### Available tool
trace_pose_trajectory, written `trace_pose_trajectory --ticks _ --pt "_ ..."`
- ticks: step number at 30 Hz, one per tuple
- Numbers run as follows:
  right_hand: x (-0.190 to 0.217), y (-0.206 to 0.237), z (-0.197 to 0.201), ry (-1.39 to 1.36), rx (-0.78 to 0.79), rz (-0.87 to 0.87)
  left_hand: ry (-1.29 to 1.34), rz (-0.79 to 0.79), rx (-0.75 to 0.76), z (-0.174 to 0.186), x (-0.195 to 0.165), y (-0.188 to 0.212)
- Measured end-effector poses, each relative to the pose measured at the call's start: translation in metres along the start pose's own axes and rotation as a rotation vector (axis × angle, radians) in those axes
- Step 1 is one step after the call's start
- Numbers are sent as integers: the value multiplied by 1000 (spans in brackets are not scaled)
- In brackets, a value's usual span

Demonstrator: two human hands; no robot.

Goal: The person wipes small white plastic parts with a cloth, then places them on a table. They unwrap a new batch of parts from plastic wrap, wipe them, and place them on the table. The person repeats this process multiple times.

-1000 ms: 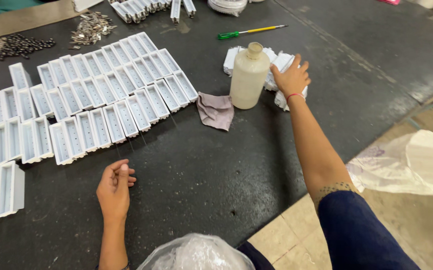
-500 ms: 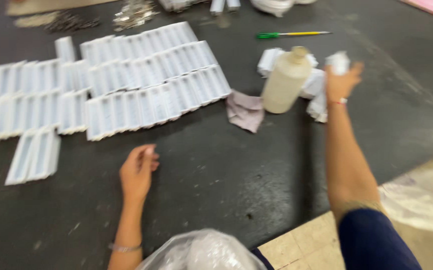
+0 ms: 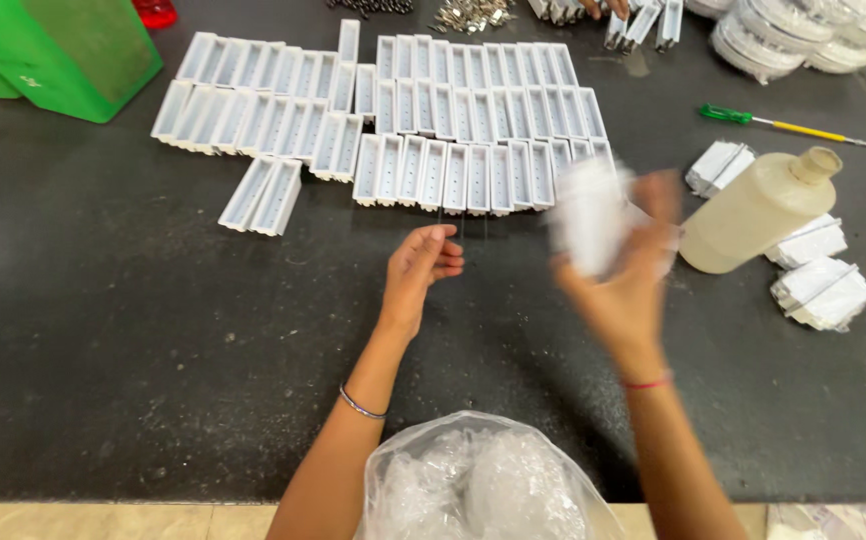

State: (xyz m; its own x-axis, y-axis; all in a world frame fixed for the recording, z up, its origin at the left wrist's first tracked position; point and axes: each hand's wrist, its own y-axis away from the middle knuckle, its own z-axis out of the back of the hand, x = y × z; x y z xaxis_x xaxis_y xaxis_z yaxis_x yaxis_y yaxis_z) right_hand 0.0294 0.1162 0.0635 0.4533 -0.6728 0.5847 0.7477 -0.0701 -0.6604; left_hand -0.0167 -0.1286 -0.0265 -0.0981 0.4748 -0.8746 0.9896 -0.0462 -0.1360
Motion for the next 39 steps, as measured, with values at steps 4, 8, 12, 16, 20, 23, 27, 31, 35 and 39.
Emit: trace_pose_trajectory --ticks 4,8,12,16,20,23,27,31,35,39 --pt "47 17 -61 -92 169 53 151 130 18 -10 -15 7" --pt "47 26 -88 -63 219 79 -40 91 -61 -13 -14 6" --pt "19 31 -88 -352 263 -79 -66 98 -62 -6 -8 3" --pt "-8 30 -91 -644 275 -392 -142 59 9 -11 1 6" --pt "-17 36 -97 -713 273 -589 -228 27 -47 -30 9 14" --pt "-14 43 -98 -544 234 -484 -408 -1 -140 -40 8 21" --pt "-11 47 -100 -525 195 -466 -455 -45 -175 -45 1 23" --pt "-15 44 -100 -752 193 -549 -185 -55 -136 -47 0 21" --pt "-18 43 -100 -904 201 -578 -73 -11 -125 -46 4 21" --pt "-16 42 -97 -966 200 -578 37 9 -97 -43 8 20"
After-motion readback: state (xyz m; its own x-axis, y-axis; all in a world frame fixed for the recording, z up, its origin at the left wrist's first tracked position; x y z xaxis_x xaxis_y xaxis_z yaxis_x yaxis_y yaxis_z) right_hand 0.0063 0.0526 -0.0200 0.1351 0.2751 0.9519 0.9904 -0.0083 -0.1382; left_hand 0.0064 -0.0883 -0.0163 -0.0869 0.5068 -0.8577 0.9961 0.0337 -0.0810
